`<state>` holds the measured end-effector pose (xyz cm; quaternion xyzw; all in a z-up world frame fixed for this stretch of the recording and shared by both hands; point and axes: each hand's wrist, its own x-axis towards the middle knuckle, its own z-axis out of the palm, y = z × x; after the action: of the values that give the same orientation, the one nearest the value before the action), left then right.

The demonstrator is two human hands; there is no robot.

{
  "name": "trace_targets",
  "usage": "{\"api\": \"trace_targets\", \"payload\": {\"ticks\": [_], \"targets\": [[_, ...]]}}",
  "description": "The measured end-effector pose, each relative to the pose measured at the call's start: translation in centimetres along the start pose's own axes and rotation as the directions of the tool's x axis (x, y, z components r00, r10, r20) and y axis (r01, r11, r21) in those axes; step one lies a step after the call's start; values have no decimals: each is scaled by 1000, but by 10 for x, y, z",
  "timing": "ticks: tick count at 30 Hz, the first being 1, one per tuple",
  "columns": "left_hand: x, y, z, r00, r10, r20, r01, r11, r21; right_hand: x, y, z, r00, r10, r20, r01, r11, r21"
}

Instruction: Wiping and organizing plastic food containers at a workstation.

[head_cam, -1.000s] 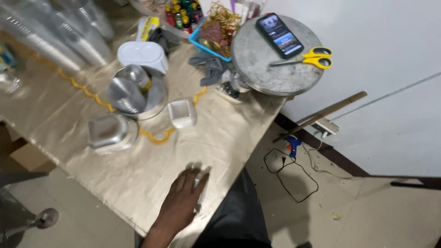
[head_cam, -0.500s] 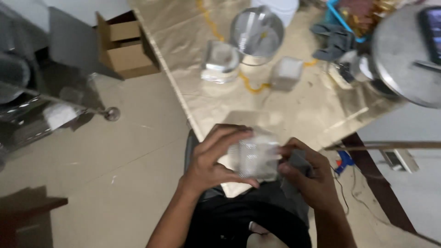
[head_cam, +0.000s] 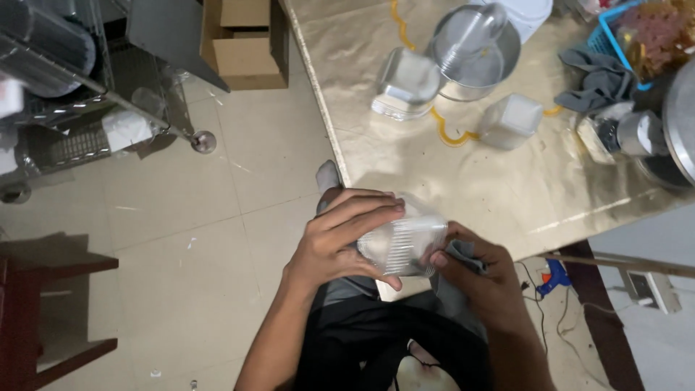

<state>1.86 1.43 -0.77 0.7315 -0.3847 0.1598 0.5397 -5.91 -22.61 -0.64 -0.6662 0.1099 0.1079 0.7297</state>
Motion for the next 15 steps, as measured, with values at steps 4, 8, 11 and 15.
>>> {"api": "trace_targets", "payload": {"ticks": [4,8,11,15], "targets": [[-6,-18,5,997,-43,61,44,999,-26,-3,14,1,979,160,-129,-156,987,37],[-28,-61,0,984,-179,20,180,976,-120,-11,72,-48,963,99,-249,-76,992,98],[-36,-75,-13,937,-311,-156,237,900,-367,-15,90,-81,946,28,-322,32,983,181],[-13,-43,-10,883,-457,-112,124,455,-882,7,137,-123,904,185,-386,-153,982,114]]}}
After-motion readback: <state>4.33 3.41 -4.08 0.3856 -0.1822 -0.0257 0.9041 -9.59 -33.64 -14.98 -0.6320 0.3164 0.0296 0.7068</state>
